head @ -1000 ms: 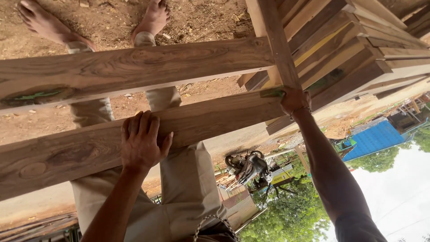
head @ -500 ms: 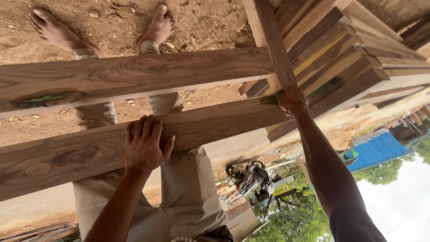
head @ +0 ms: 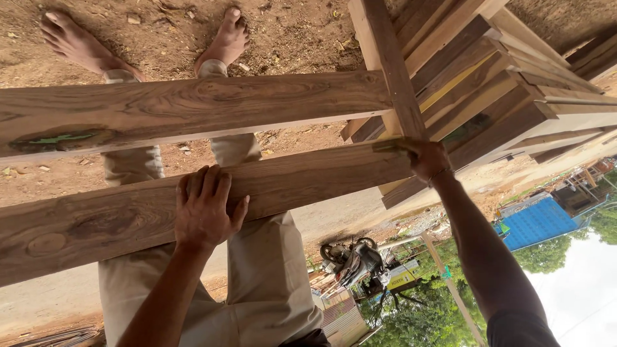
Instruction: Apply green wood putty to gaps in wooden furniture frames.
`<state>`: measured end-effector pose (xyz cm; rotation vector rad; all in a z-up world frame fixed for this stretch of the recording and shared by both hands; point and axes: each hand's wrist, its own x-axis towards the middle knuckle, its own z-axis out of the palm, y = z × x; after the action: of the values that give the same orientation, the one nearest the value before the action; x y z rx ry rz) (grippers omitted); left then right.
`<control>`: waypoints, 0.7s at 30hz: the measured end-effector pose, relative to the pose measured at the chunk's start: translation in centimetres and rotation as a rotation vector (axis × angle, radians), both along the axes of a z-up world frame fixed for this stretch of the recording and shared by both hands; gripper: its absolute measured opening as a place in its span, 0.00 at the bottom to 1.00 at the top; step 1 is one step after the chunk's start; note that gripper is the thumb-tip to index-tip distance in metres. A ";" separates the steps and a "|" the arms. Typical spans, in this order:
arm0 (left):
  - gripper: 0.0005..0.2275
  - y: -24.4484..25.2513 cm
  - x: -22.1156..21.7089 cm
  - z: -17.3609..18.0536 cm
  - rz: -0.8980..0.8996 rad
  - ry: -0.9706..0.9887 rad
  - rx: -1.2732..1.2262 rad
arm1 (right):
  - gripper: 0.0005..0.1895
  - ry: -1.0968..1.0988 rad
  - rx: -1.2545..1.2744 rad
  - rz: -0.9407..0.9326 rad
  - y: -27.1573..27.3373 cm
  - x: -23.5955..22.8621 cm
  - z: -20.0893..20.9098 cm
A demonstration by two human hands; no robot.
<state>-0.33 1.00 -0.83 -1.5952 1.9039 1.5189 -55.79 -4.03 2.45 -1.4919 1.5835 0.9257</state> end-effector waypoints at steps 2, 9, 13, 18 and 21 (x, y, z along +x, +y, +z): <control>0.27 0.0 -0.1 0.1 0.003 -0.007 -0.001 | 0.15 -0.097 -0.086 0.106 1.1 -0.1 1.0; 0.27 -0.2 -0.1 0.0 0.002 -0.018 -0.033 | 0.15 0.310 0.308 0.062 -3.6 -0.4 -0.7; 0.26 -0.1 0.1 0.1 -0.001 0.000 -0.005 | 0.15 0.550 0.368 -0.034 -2.1 0.1 -3.8; 0.27 -0.5 -0.1 0.3 -0.016 -0.016 -0.016 | 0.16 0.536 0.434 0.062 -2.4 5.8 -4.2; 0.27 -0.4 0.0 0.8 0.005 -0.024 -0.031 | 0.16 0.488 0.473 0.010 -2.4 6.3 -3.5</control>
<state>-0.37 0.64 -0.08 -1.6246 1.9211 1.4732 -49.53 -6.42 -1.06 -0.9849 1.5290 1.6297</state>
